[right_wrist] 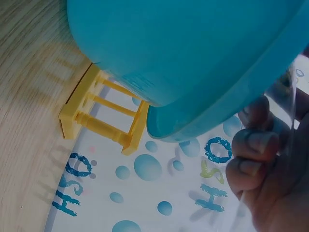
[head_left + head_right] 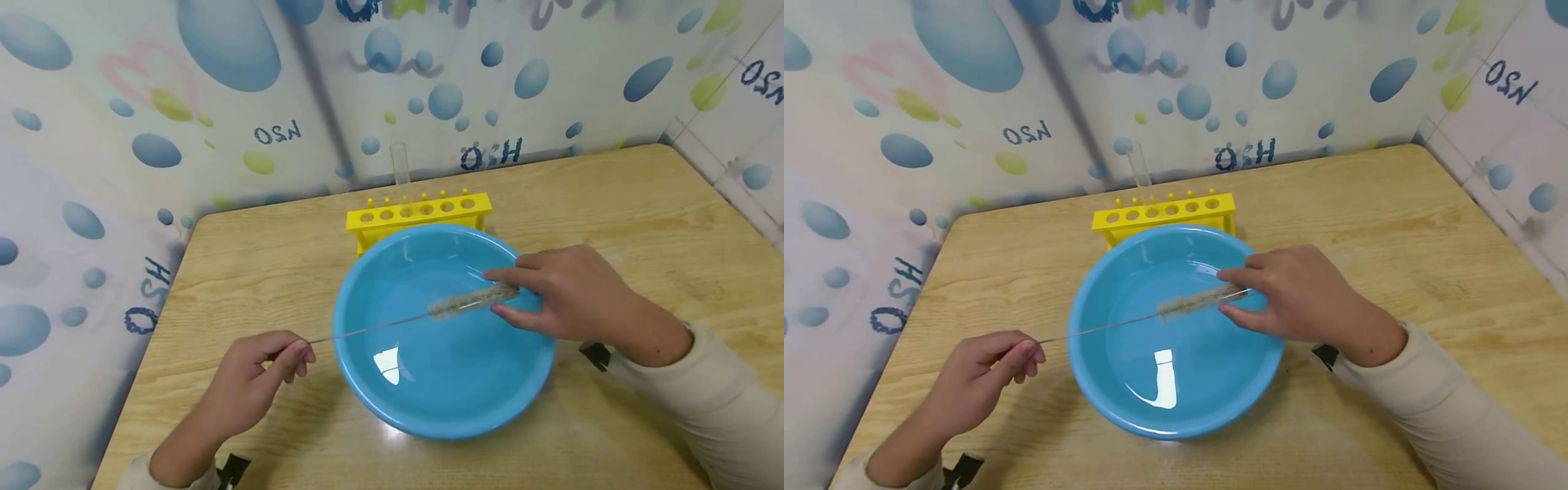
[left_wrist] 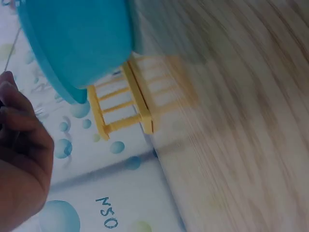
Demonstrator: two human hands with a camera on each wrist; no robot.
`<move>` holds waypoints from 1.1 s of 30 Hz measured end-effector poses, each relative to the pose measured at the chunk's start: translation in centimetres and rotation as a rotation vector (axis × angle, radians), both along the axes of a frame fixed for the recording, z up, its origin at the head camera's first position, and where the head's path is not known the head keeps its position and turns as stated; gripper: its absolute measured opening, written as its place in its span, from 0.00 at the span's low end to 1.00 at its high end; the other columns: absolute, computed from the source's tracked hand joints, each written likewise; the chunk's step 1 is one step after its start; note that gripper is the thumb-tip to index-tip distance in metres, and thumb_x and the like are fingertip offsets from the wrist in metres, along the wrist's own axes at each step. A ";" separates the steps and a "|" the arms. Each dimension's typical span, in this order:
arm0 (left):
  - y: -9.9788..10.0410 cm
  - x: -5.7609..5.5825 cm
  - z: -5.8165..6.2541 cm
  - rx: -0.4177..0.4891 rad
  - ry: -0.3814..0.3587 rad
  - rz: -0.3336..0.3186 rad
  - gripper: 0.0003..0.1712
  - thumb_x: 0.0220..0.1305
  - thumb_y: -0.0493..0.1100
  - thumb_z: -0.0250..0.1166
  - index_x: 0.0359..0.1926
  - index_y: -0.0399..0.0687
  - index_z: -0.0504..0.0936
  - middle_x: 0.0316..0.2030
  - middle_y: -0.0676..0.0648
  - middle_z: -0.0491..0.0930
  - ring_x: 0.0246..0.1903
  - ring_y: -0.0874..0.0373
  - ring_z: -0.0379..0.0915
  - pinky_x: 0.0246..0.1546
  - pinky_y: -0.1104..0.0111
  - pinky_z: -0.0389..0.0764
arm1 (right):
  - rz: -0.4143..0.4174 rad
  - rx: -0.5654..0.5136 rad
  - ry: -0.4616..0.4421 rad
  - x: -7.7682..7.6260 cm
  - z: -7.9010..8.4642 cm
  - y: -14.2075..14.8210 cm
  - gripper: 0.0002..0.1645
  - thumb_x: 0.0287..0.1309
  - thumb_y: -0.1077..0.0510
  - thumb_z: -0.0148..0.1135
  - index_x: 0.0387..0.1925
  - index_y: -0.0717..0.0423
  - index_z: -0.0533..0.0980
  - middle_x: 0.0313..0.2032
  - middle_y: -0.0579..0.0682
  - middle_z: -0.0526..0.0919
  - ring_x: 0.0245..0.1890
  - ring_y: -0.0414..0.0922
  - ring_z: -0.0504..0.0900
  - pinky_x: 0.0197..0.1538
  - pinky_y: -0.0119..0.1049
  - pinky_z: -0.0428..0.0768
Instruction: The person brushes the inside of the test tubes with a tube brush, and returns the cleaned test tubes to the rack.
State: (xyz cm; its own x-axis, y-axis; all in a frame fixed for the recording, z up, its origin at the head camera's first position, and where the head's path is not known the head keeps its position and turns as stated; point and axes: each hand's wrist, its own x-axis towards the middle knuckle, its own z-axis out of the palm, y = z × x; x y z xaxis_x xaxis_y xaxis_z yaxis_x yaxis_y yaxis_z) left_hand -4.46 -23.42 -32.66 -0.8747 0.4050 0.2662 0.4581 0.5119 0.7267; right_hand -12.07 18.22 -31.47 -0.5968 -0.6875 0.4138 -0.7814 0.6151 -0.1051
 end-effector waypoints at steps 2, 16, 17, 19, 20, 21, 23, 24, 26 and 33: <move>0.0 0.0 0.4 0.053 -0.164 -0.015 0.16 0.75 0.31 0.53 0.32 0.50 0.81 0.23 0.52 0.78 0.21 0.62 0.72 0.22 0.70 0.77 | -0.007 -0.004 0.009 0.1 -0.1 0.0 0.30 0.66 0.30 0.54 0.49 0.46 0.86 0.23 0.40 0.79 0.20 0.30 0.66 0.22 0.24 0.60; 1.2 -0.6 -0.7 -0.179 0.336 -0.011 0.11 0.73 0.40 0.59 0.35 0.47 0.87 0.24 0.55 0.81 0.22 0.67 0.72 0.22 0.77 0.75 | -0.002 0.012 -0.046 0.2 0.1 0.0 0.28 0.62 0.34 0.63 0.50 0.49 0.84 0.33 0.45 0.90 0.26 0.37 0.85 0.25 0.29 0.77; 1.3 -0.7 -0.8 -0.213 0.453 -0.009 0.13 0.74 0.42 0.59 0.34 0.45 0.88 0.24 0.53 0.82 0.21 0.66 0.73 0.22 0.76 0.76 | -0.007 0.028 -0.075 0.3 0.1 -0.1 0.26 0.59 0.37 0.67 0.49 0.49 0.84 0.34 0.44 0.90 0.27 0.37 0.85 0.26 0.30 0.77; 1.5 -1.0 -1.1 -0.266 0.668 0.004 0.19 0.75 0.46 0.57 0.32 0.42 0.88 0.23 0.51 0.84 0.18 0.62 0.74 0.20 0.74 0.77 | -0.020 0.062 -0.130 0.3 0.2 -0.2 0.22 0.53 0.41 0.73 0.46 0.48 0.84 0.33 0.43 0.89 0.26 0.35 0.83 0.27 0.29 0.77; 1.6 -1.1 -1.2 -0.281 0.750 0.012 0.22 0.76 0.48 0.56 0.31 0.42 0.88 0.22 0.49 0.85 0.17 0.60 0.75 0.19 0.71 0.78 | -0.024 0.075 -0.151 0.4 0.3 -0.3 0.21 0.52 0.42 0.74 0.45 0.48 0.84 0.32 0.42 0.88 0.25 0.33 0.81 0.27 0.27 0.75; 1.7 -1.2 -1.2 -0.289 0.812 0.019 0.22 0.76 0.48 0.56 0.30 0.41 0.89 0.22 0.48 0.85 0.16 0.59 0.76 0.18 0.68 0.79 | -0.024 0.084 -0.161 0.4 0.3 -0.4 0.20 0.51 0.43 0.74 0.43 0.47 0.84 0.31 0.41 0.87 0.24 0.32 0.78 0.26 0.26 0.74; 1.8 -1.3 -1.3 -0.279 0.871 0.028 0.22 0.76 0.47 0.56 0.29 0.41 0.88 0.21 0.48 0.85 0.15 0.59 0.75 0.17 0.68 0.78 | -0.020 0.087 -0.159 0.4 0.2 -0.4 0.18 0.51 0.43 0.74 0.42 0.47 0.85 0.29 0.40 0.86 0.23 0.30 0.75 0.25 0.25 0.71; 1.9 -1.3 -1.3 -0.255 0.854 0.027 0.22 0.76 0.47 0.56 0.30 0.40 0.88 0.21 0.48 0.84 0.15 0.60 0.74 0.17 0.70 0.78 | -0.016 0.081 -0.147 0.4 0.2 -0.5 0.18 0.53 0.42 0.73 0.41 0.47 0.85 0.28 0.40 0.85 0.22 0.30 0.74 0.25 0.24 0.70; 2.1 -1.2 -1.1 -0.182 0.722 0.018 0.21 0.76 0.46 0.56 0.30 0.40 0.88 0.22 0.49 0.84 0.17 0.62 0.74 0.19 0.74 0.77 | -0.006 0.057 -0.104 0.4 0.2 -0.5 0.22 0.60 0.36 0.66 0.42 0.47 0.86 0.26 0.40 0.84 0.21 0.30 0.72 0.24 0.24 0.68; 2.6 -0.5 0.0 0.060 0.018 0.016 0.12 0.71 0.30 0.58 0.33 0.44 0.84 0.22 0.54 0.78 0.20 0.66 0.71 0.21 0.75 0.75 | 0.035 -0.046 0.059 0.2 -0.1 -0.4 0.42 0.69 0.25 0.36 0.44 0.47 0.87 0.19 0.41 0.77 0.19 0.32 0.65 0.21 0.23 0.59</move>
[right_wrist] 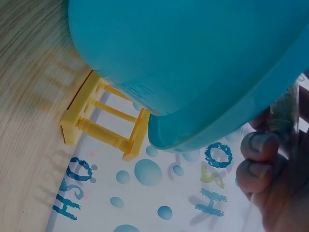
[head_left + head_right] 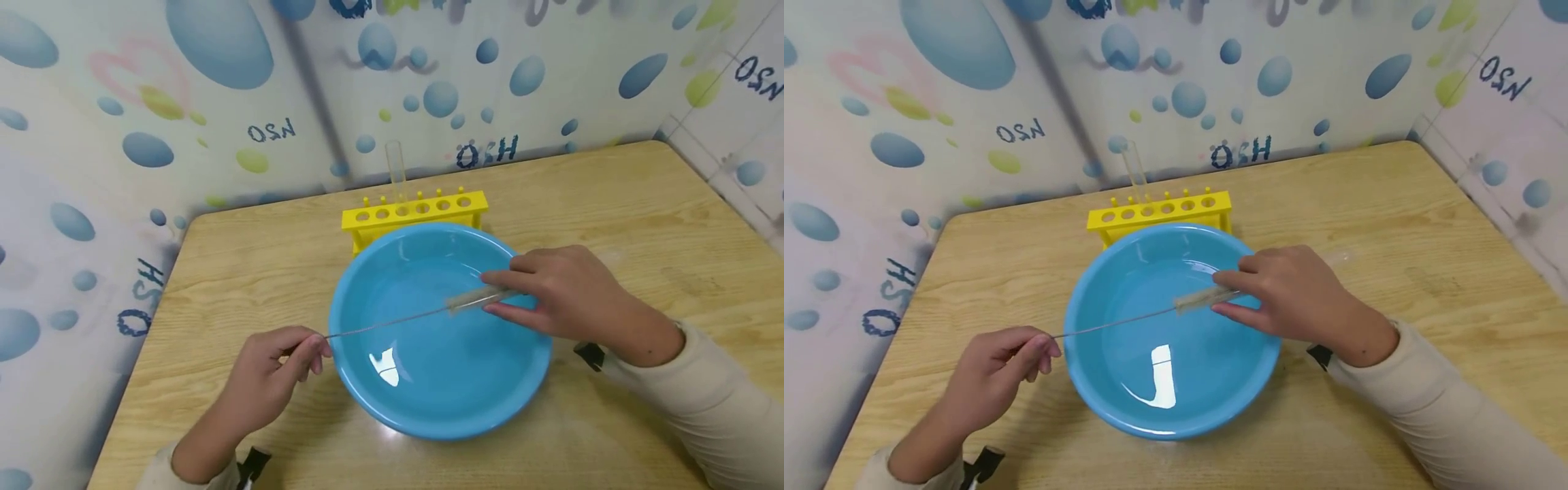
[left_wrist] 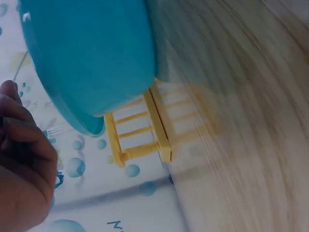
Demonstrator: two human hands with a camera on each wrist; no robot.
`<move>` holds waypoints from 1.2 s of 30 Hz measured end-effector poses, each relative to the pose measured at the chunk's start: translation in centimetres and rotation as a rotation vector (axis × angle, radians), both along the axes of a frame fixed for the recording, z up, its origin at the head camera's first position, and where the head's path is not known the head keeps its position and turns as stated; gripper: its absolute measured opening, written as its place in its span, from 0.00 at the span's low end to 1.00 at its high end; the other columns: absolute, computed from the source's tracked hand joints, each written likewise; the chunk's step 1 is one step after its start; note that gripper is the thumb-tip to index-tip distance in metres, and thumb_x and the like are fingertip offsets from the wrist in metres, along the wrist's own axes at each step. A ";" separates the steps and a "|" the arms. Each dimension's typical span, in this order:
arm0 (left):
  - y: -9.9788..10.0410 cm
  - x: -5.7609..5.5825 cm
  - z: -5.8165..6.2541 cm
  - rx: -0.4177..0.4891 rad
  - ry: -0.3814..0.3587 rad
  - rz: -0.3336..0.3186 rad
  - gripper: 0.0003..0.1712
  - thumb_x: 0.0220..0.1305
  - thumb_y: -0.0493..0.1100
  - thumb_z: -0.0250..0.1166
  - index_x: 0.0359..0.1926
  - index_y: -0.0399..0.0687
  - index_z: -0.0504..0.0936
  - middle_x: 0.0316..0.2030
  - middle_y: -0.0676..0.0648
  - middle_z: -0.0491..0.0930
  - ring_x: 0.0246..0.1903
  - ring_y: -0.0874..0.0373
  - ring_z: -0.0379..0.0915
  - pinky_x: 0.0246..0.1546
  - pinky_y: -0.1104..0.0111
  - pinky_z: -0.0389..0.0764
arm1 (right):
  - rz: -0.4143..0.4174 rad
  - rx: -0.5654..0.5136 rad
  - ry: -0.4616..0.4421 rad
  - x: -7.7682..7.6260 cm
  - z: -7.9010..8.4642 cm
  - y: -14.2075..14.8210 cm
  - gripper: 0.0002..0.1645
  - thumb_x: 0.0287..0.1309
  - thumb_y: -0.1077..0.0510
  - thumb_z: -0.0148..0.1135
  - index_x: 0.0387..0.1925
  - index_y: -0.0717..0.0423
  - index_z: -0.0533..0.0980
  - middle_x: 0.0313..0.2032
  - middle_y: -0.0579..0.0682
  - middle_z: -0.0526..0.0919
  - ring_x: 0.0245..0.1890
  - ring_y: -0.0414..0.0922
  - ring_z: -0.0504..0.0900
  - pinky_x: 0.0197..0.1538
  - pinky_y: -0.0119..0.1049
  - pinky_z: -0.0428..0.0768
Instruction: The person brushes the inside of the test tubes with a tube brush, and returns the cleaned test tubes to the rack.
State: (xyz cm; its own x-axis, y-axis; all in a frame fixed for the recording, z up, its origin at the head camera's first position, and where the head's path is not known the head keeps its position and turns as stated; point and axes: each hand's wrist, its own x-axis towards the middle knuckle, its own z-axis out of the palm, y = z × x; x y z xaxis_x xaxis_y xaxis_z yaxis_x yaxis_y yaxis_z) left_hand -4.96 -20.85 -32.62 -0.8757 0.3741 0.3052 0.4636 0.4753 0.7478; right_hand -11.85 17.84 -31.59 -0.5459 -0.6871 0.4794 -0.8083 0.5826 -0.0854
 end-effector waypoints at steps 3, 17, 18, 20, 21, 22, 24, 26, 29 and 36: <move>0.1 0.0 0.8 0.010 -0.223 0.008 0.13 0.75 0.35 0.56 0.32 0.45 0.83 0.21 0.54 0.77 0.21 0.62 0.71 0.21 0.70 0.77 | 0.005 -0.013 0.023 0.0 -0.1 0.0 0.41 0.69 0.26 0.36 0.45 0.47 0.87 0.19 0.41 0.76 0.18 0.32 0.65 0.20 0.23 0.59; 0.8 -1.0 -0.8 -0.335 0.670 -0.075 0.20 0.77 0.47 0.54 0.35 0.43 0.89 0.25 0.51 0.86 0.19 0.62 0.76 0.23 0.74 0.80 | 0.007 0.091 -0.158 0.3 0.1 0.0 0.30 0.64 0.32 0.59 0.49 0.50 0.85 0.26 0.42 0.87 0.19 0.31 0.75 0.22 0.21 0.67; 0.9 -1.1 -0.8 -0.351 0.724 -0.075 0.20 0.77 0.46 0.54 0.35 0.43 0.89 0.25 0.50 0.86 0.19 0.61 0.77 0.22 0.72 0.81 | 0.008 0.092 -0.152 0.3 0.1 -0.1 0.28 0.62 0.33 0.62 0.49 0.50 0.85 0.27 0.43 0.87 0.19 0.31 0.75 0.22 0.21 0.67; 1.1 -1.1 -0.8 -0.365 0.784 -0.065 0.20 0.77 0.46 0.54 0.34 0.42 0.88 0.25 0.50 0.86 0.18 0.60 0.77 0.21 0.70 0.81 | 0.006 0.090 -0.132 0.2 0.1 -0.1 0.30 0.63 0.32 0.60 0.48 0.50 0.86 0.26 0.43 0.87 0.19 0.32 0.75 0.22 0.21 0.66; 1.2 -1.0 -0.8 -0.362 0.787 -0.062 0.20 0.77 0.46 0.54 0.34 0.42 0.88 0.25 0.50 0.86 0.18 0.60 0.77 0.21 0.70 0.81 | 0.006 0.087 -0.120 0.2 0.1 -0.2 0.31 0.64 0.31 0.58 0.48 0.50 0.86 0.26 0.43 0.86 0.19 0.32 0.74 0.22 0.21 0.66; 1.2 -1.0 -0.8 -0.351 0.770 -0.060 0.20 0.77 0.46 0.55 0.34 0.42 0.88 0.24 0.50 0.86 0.19 0.60 0.77 0.21 0.70 0.81 | 0.007 0.082 -0.106 0.2 0.1 -0.2 0.32 0.65 0.30 0.55 0.48 0.50 0.86 0.25 0.43 0.85 0.19 0.32 0.73 0.22 0.21 0.65; 1.4 -0.8 -0.7 -0.314 0.669 -0.063 0.20 0.77 0.47 0.55 0.34 0.42 0.88 0.24 0.50 0.85 0.19 0.61 0.76 0.23 0.74 0.80 | 0.005 0.070 -0.065 0.2 0.1 -0.2 0.35 0.66 0.28 0.50 0.47 0.49 0.86 0.23 0.43 0.83 0.18 0.32 0.71 0.21 0.21 0.63; 1.6 -0.7 -0.5 -0.247 0.515 -0.072 0.15 0.74 0.44 0.59 0.34 0.42 0.88 0.23 0.52 0.83 0.20 0.65 0.74 0.23 0.78 0.77 | 0.003 0.057 -0.025 0.2 0.0 -0.2 0.36 0.65 0.27 0.47 0.47 0.48 0.87 0.20 0.42 0.81 0.18 0.32 0.68 0.21 0.21 0.61; 2.3 -0.3 -0.2 -0.129 0.228 -0.098 0.08 0.70 0.37 0.62 0.35 0.44 0.87 0.22 0.56 0.79 0.21 0.69 0.68 0.22 0.80 0.73 | 0.008 0.034 0.044 0.1 0.0 -0.3 0.35 0.67 0.28 0.47 0.46 0.47 0.87 0.19 0.43 0.79 0.18 0.34 0.68 0.20 0.22 0.61; 3.5 0.1 0.6 -0.051 -0.088 -0.057 0.11 0.72 0.36 0.60 0.31 0.48 0.85 0.19 0.59 0.75 0.17 0.72 0.59 0.15 0.75 0.67 | 0.004 -0.028 0.146 0.5 0.0 -0.7 0.41 0.72 0.29 0.34 0.46 0.47 0.87 0.18 0.43 0.78 0.18 0.37 0.67 0.19 0.24 0.62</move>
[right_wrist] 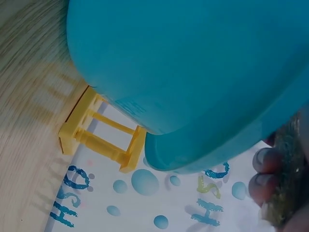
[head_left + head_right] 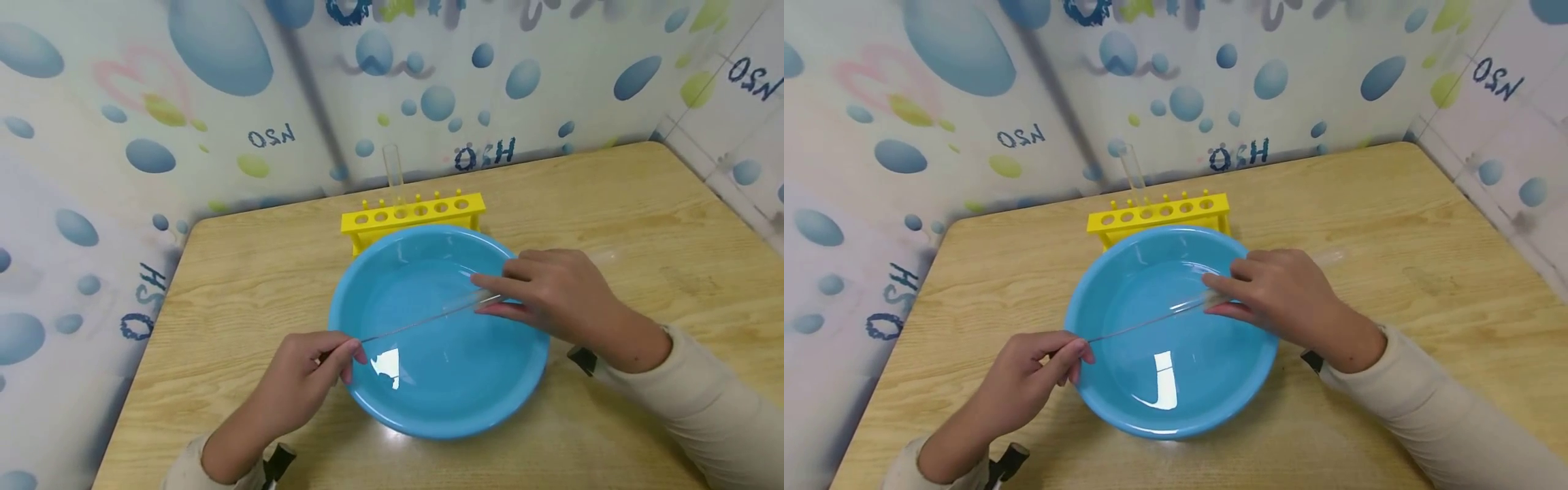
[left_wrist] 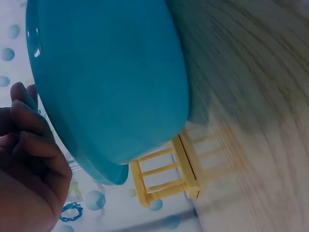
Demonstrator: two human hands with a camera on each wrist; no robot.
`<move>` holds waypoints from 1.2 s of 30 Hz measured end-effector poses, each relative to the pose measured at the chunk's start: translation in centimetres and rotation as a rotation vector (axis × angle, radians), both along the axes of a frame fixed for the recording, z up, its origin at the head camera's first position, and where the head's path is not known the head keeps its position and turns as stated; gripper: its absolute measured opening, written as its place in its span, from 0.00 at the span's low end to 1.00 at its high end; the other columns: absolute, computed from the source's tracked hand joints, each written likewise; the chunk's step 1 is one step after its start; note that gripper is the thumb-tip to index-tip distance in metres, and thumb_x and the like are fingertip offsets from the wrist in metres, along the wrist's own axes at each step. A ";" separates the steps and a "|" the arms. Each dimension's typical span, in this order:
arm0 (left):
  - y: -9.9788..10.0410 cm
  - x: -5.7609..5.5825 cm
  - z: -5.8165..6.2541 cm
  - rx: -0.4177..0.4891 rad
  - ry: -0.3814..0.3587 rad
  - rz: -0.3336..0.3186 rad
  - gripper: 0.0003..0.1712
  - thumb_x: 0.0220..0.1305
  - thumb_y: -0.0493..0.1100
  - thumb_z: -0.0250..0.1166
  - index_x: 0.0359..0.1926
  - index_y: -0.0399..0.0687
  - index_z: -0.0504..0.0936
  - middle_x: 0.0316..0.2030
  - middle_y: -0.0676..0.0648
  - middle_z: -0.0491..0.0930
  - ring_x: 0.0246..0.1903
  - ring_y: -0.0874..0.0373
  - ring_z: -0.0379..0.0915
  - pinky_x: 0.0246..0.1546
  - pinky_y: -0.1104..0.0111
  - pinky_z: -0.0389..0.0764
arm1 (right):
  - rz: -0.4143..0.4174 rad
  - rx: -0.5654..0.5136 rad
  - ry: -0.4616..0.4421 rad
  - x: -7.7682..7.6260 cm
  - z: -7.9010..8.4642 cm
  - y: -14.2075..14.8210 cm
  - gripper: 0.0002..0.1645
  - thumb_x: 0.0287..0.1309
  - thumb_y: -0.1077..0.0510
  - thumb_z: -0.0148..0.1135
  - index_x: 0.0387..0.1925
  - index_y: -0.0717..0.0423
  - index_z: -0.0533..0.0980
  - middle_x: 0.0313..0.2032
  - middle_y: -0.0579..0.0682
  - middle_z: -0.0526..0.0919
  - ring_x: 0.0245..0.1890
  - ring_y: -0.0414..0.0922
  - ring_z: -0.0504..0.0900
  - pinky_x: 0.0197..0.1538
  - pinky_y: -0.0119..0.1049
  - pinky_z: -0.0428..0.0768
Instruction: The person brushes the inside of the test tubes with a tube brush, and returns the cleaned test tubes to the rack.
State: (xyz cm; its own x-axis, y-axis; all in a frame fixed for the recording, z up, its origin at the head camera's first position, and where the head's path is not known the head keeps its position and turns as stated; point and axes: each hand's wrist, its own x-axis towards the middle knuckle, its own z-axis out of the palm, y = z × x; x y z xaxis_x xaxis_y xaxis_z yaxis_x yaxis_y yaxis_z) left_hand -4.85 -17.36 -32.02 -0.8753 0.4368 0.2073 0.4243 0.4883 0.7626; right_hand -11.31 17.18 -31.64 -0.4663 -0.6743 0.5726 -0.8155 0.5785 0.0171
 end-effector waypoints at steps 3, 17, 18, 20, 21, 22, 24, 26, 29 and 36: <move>0.2 -0.2 -0.2 -0.030 0.130 -0.009 0.09 0.69 0.34 0.63 0.32 0.47 0.86 0.20 0.58 0.76 0.18 0.72 0.62 0.17 0.78 0.69 | 0.000 -0.020 -0.005 0.1 0.0 0.0 0.40 0.72 0.29 0.35 0.46 0.48 0.87 0.19 0.43 0.78 0.18 0.36 0.68 0.19 0.24 0.64; 0.8 -1.5 -1.2 -0.329 0.898 -0.090 0.19 0.77 0.47 0.54 0.35 0.45 0.88 0.24 0.53 0.84 0.20 0.62 0.77 0.22 0.71 0.81 | 0.042 0.038 -0.140 0.2 -0.2 0.0 0.40 0.68 0.26 0.40 0.47 0.49 0.87 0.19 0.42 0.79 0.17 0.32 0.67 0.21 0.20 0.63; 0.8 -1.5 -1.2 -0.333 0.895 -0.093 0.19 0.78 0.47 0.54 0.35 0.45 0.88 0.24 0.53 0.84 0.20 0.62 0.77 0.23 0.71 0.82 | 0.040 0.045 -0.143 0.2 -0.2 0.0 0.40 0.68 0.26 0.40 0.47 0.49 0.87 0.19 0.42 0.79 0.17 0.32 0.67 0.21 0.20 0.62; 0.9 -1.5 -1.2 -0.341 0.889 -0.098 0.20 0.78 0.48 0.53 0.35 0.46 0.88 0.24 0.53 0.85 0.21 0.61 0.79 0.24 0.70 0.83 | 0.039 0.056 -0.144 0.2 -0.2 0.0 0.39 0.67 0.27 0.41 0.47 0.49 0.87 0.19 0.42 0.79 0.17 0.32 0.67 0.21 0.20 0.62; 1.0 -1.5 -1.2 -0.339 0.880 -0.098 0.20 0.78 0.48 0.53 0.35 0.46 0.88 0.24 0.53 0.85 0.21 0.61 0.80 0.24 0.70 0.83 | 0.040 0.059 -0.142 0.2 -0.2 0.0 0.39 0.67 0.27 0.41 0.46 0.48 0.87 0.19 0.42 0.79 0.17 0.32 0.67 0.21 0.20 0.62; 1.0 -1.5 -1.2 -0.329 0.863 -0.093 0.21 0.78 0.48 0.53 0.35 0.45 0.88 0.24 0.52 0.85 0.21 0.61 0.79 0.24 0.70 0.83 | 0.041 0.060 -0.139 0.2 -0.2 0.0 0.39 0.67 0.27 0.41 0.46 0.48 0.87 0.19 0.42 0.79 0.17 0.32 0.67 0.21 0.20 0.62; 1.3 -1.4 -1.2 -0.280 0.803 -0.081 0.22 0.78 0.49 0.53 0.34 0.45 0.88 0.23 0.52 0.85 0.20 0.62 0.78 0.24 0.72 0.82 | 0.040 0.055 -0.125 0.1 -0.2 0.0 0.39 0.67 0.27 0.41 0.46 0.48 0.87 0.19 0.42 0.79 0.17 0.32 0.67 0.20 0.20 0.62; 1.6 -1.3 -1.2 -0.196 0.706 -0.079 0.21 0.77 0.49 0.54 0.32 0.44 0.88 0.22 0.52 0.84 0.20 0.63 0.76 0.24 0.75 0.79 | 0.039 0.041 -0.104 0.1 -0.2 -0.1 0.39 0.68 0.27 0.40 0.45 0.48 0.87 0.18 0.43 0.78 0.17 0.33 0.67 0.20 0.21 0.62; 2.3 -1.1 -1.2 -0.063 0.517 -0.087 0.15 0.73 0.44 0.60 0.31 0.44 0.87 0.21 0.53 0.81 0.21 0.65 0.73 0.25 0.80 0.75 | 0.037 0.020 -0.062 0.2 -0.2 -0.3 0.40 0.69 0.27 0.38 0.44 0.48 0.88 0.17 0.43 0.77 0.16 0.34 0.66 0.19 0.21 0.61; 3.4 -0.4 -0.7 0.034 0.102 -0.046 0.10 0.70 0.36 0.62 0.30 0.47 0.85 0.18 0.57 0.75 0.19 0.72 0.64 0.17 0.78 0.68 | 0.038 -0.012 -0.012 0.3 -0.3 -0.4 0.40 0.70 0.28 0.37 0.43 0.47 0.88 0.17 0.43 0.77 0.16 0.35 0.67 0.19 0.22 0.61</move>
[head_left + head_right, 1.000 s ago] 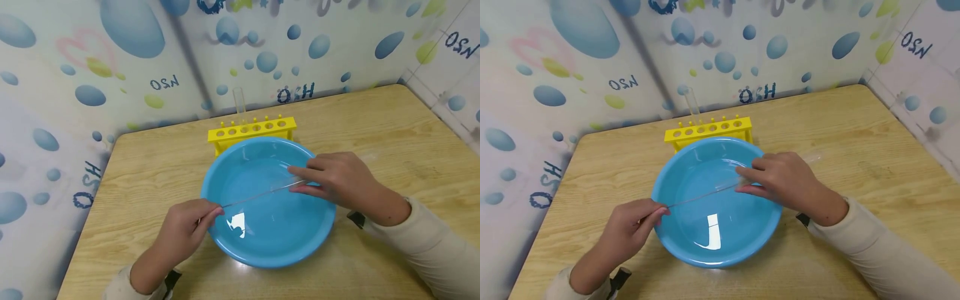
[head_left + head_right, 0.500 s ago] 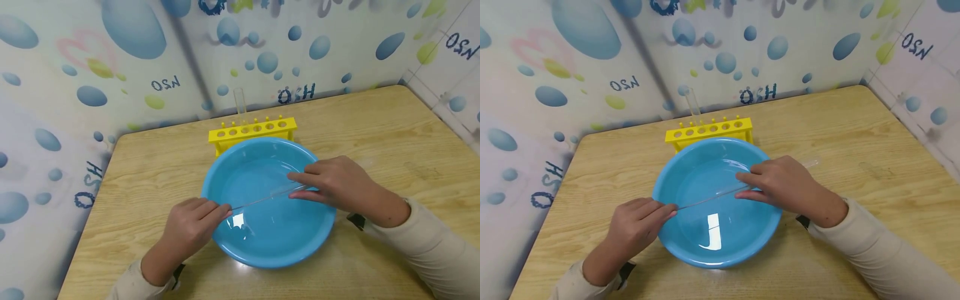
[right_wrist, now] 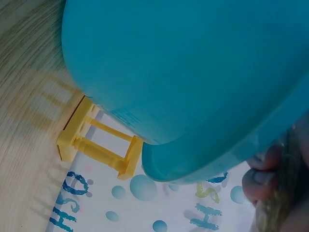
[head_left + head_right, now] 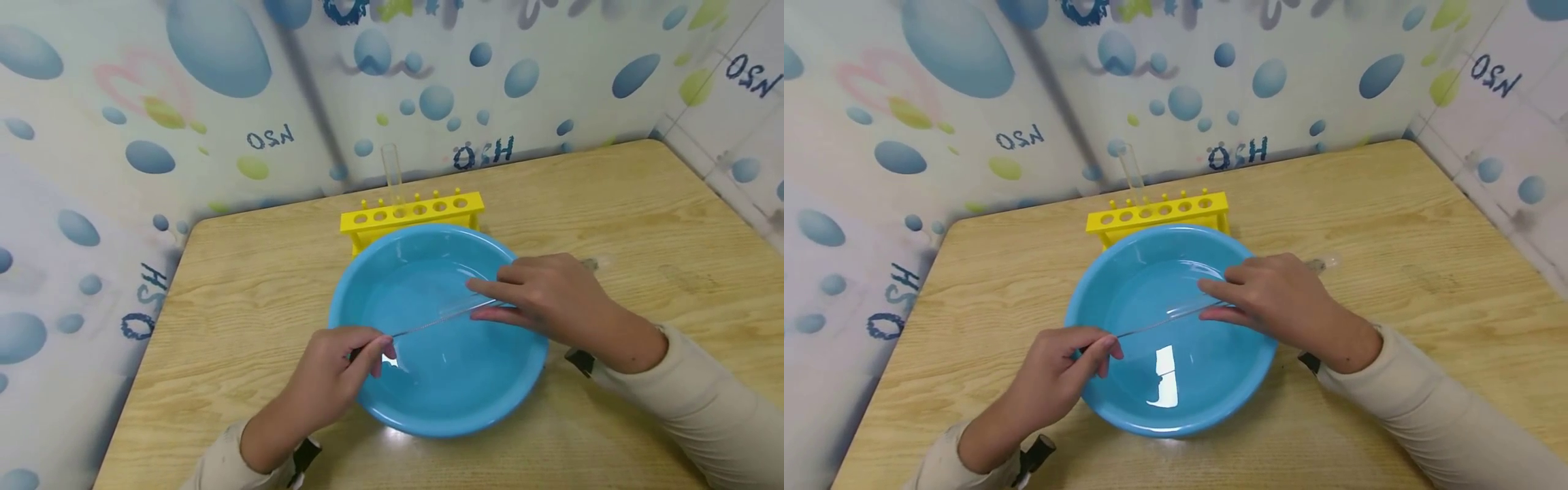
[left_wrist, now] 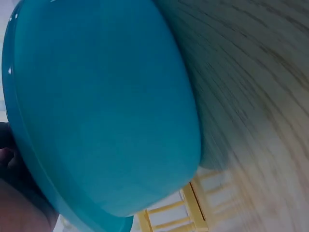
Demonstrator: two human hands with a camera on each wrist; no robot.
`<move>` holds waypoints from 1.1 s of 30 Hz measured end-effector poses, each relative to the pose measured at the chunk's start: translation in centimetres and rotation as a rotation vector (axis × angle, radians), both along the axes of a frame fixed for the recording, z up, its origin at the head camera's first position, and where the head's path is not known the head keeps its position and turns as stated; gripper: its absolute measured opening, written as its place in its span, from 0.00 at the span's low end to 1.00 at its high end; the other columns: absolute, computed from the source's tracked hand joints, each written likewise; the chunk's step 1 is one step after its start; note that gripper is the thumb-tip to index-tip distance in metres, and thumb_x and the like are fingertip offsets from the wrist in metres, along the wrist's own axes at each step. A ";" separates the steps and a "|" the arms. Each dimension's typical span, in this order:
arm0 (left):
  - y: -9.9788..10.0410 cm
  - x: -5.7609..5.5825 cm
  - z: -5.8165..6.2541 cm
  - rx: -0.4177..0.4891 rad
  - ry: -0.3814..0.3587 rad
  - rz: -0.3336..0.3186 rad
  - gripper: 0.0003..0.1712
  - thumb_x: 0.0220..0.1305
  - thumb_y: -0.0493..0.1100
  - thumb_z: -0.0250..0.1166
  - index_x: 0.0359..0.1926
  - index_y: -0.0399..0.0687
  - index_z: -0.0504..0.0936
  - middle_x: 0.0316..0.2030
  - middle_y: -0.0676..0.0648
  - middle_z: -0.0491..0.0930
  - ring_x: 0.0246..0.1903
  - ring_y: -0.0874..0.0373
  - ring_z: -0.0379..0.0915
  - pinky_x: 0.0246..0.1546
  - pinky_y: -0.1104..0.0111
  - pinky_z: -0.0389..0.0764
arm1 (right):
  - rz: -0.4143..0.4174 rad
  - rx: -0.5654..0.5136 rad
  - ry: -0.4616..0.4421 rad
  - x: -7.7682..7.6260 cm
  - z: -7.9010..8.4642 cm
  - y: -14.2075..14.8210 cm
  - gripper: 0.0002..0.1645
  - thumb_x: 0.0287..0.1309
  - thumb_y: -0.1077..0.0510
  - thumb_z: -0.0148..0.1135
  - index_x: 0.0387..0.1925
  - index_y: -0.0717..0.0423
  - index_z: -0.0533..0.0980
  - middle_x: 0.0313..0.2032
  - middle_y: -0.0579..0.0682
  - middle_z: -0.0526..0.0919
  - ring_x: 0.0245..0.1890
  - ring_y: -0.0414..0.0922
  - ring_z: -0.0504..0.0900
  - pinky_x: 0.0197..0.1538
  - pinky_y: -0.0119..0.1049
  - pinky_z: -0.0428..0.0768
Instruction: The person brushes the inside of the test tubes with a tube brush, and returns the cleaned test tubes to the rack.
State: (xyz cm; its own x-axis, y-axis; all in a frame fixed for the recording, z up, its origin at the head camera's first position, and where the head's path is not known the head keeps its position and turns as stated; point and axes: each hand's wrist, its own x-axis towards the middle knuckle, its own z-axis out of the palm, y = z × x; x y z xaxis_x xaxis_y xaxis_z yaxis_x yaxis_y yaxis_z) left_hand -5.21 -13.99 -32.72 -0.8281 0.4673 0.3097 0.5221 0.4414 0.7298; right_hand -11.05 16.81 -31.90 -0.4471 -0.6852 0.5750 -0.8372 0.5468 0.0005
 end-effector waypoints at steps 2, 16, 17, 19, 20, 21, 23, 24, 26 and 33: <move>0.1 0.0 0.0 -0.006 -0.012 0.011 0.10 0.71 0.36 0.62 0.31 0.46 0.85 0.19 0.57 0.76 0.19 0.71 0.66 0.19 0.77 0.71 | 0.001 -0.004 0.003 0.0 0.0 0.0 0.40 0.70 0.28 0.38 0.44 0.47 0.88 0.17 0.43 0.77 0.16 0.35 0.67 0.19 0.23 0.61; 0.3 -1.2 -0.6 -0.282 0.664 0.004 0.18 0.76 0.49 0.56 0.34 0.46 0.86 0.20 0.54 0.79 0.18 0.64 0.69 0.21 0.78 0.74 | 0.017 0.062 -0.124 0.1 -0.1 0.0 0.40 0.68 0.27 0.38 0.46 0.50 0.87 0.18 0.42 0.78 0.16 0.32 0.67 0.21 0.20 0.63; 0.4 -1.2 -0.6 -0.275 0.647 0.001 0.18 0.76 0.49 0.55 0.33 0.46 0.86 0.20 0.54 0.79 0.18 0.65 0.69 0.22 0.78 0.74 | 0.017 0.062 -0.125 0.1 -0.1 0.0 0.41 0.68 0.27 0.38 0.46 0.50 0.87 0.18 0.42 0.78 0.16 0.33 0.68 0.21 0.20 0.63; 0.5 -1.1 -0.6 -0.236 0.575 -0.010 0.17 0.76 0.47 0.57 0.31 0.47 0.85 0.21 0.55 0.80 0.20 0.66 0.71 0.23 0.79 0.75 | 0.019 0.058 -0.114 0.0 -0.2 0.0 0.40 0.68 0.27 0.38 0.45 0.49 0.87 0.18 0.42 0.78 0.16 0.33 0.67 0.21 0.20 0.63; 0.5 -1.0 -0.7 -0.205 0.522 -0.017 0.16 0.75 0.46 0.58 0.30 0.47 0.85 0.21 0.55 0.81 0.21 0.66 0.72 0.24 0.79 0.75 | 0.019 0.052 -0.102 0.0 -0.2 0.0 0.41 0.69 0.27 0.38 0.45 0.48 0.87 0.18 0.42 0.77 0.17 0.33 0.67 0.20 0.21 0.62; 0.5 -0.9 -0.6 -0.171 0.453 -0.021 0.15 0.74 0.44 0.59 0.29 0.47 0.85 0.22 0.54 0.81 0.21 0.67 0.73 0.25 0.80 0.76 | 0.019 0.047 -0.090 0.0 -0.3 0.0 0.40 0.69 0.27 0.37 0.45 0.48 0.87 0.17 0.42 0.77 0.17 0.33 0.67 0.20 0.21 0.62; 0.5 -0.7 -0.6 -0.087 0.287 -0.025 0.14 0.73 0.40 0.60 0.27 0.47 0.84 0.21 0.55 0.80 0.22 0.69 0.72 0.25 0.80 0.75 | 0.014 0.040 -0.060 0.0 -0.3 -0.1 0.40 0.70 0.27 0.37 0.45 0.46 0.87 0.17 0.42 0.77 0.17 0.34 0.67 0.20 0.21 0.62; 0.5 -0.6 -0.5 -0.053 0.209 -0.021 0.14 0.72 0.38 0.60 0.26 0.47 0.83 0.20 0.55 0.79 0.22 0.69 0.71 0.23 0.79 0.74 | 0.009 0.039 -0.047 0.0 -0.3 -0.1 0.40 0.70 0.28 0.36 0.45 0.46 0.87 0.17 0.42 0.76 0.17 0.34 0.68 0.20 0.21 0.62; 0.4 -0.5 -0.3 0.010 0.070 -0.011 0.15 0.72 0.36 0.60 0.25 0.48 0.81 0.18 0.55 0.75 0.19 0.70 0.66 0.20 0.78 0.71 | 0.001 0.037 -0.025 0.1 -0.3 -0.2 0.40 0.71 0.29 0.34 0.46 0.46 0.87 0.17 0.42 0.77 0.17 0.35 0.68 0.20 0.22 0.63; -0.1 -0.6 -0.4 0.028 0.064 -0.020 0.17 0.74 0.38 0.58 0.24 0.50 0.80 0.17 0.55 0.73 0.19 0.70 0.64 0.19 0.77 0.69 | -0.014 0.028 -0.025 0.2 -0.2 -0.4 0.40 0.71 0.29 0.35 0.48 0.45 0.87 0.17 0.42 0.76 0.17 0.35 0.68 0.20 0.22 0.64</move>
State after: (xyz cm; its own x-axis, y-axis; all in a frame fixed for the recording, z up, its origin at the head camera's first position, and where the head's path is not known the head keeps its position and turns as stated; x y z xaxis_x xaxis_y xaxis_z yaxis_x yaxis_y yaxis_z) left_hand -5.84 -14.06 -33.11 -0.7966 0.4742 0.3748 0.5765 0.4098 0.7069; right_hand -10.90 16.43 -32.10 -0.4705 -0.6946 0.5442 -0.8295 0.5585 -0.0044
